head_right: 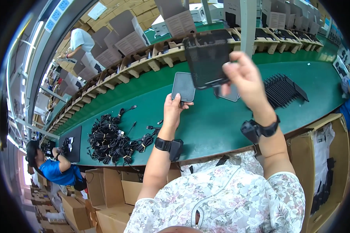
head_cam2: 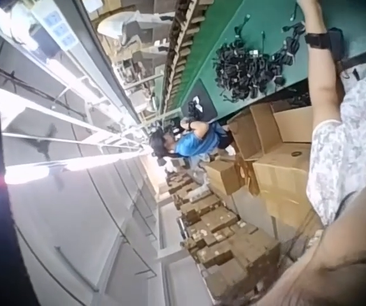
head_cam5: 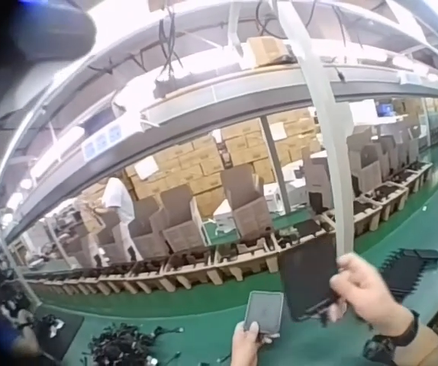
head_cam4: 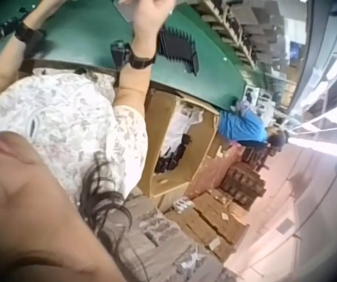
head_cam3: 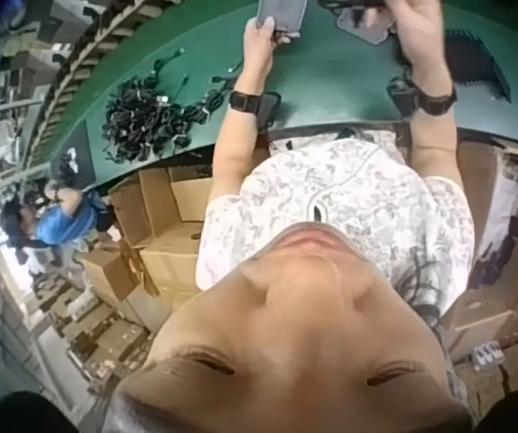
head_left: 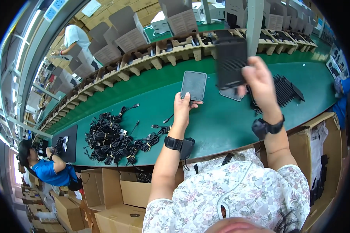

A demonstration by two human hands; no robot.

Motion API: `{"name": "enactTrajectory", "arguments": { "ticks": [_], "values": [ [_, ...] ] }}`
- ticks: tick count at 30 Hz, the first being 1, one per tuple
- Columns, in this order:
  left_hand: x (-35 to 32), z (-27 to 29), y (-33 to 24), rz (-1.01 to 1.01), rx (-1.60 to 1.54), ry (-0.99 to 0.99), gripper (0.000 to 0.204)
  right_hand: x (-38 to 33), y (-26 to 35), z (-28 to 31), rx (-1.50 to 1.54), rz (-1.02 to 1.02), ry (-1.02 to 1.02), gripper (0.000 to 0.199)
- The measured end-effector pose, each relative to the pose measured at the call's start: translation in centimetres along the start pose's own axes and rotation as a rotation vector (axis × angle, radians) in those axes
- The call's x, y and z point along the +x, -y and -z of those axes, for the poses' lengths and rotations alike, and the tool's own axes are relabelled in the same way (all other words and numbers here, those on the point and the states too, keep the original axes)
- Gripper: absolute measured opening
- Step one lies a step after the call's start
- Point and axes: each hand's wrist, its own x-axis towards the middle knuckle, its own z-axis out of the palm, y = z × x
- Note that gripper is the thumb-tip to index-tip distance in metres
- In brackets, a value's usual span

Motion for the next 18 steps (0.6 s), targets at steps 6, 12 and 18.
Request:
{"name": "enactTrajectory", "arguments": {
  "ticks": [6,12,18],
  "values": [
    [-2.3,-0.1,-3.1,-0.131,0.111,0.03,0.026,0.6,0.5,1.1,0.354,-0.104,0.545,0.012],
    [-9.7,-0.4,-11.3,-0.406,-0.052,-0.362,0.03,-2.0,-10.6,3.4,-0.586,-0.33,0.137,0.015],
    [-14.3,-3.5,-12.7,-1.428,0.533,-0.29,0.024,-3.1,-6.4,-0.1,-0.3,-0.379,0.165,0.015]
  ]
}}
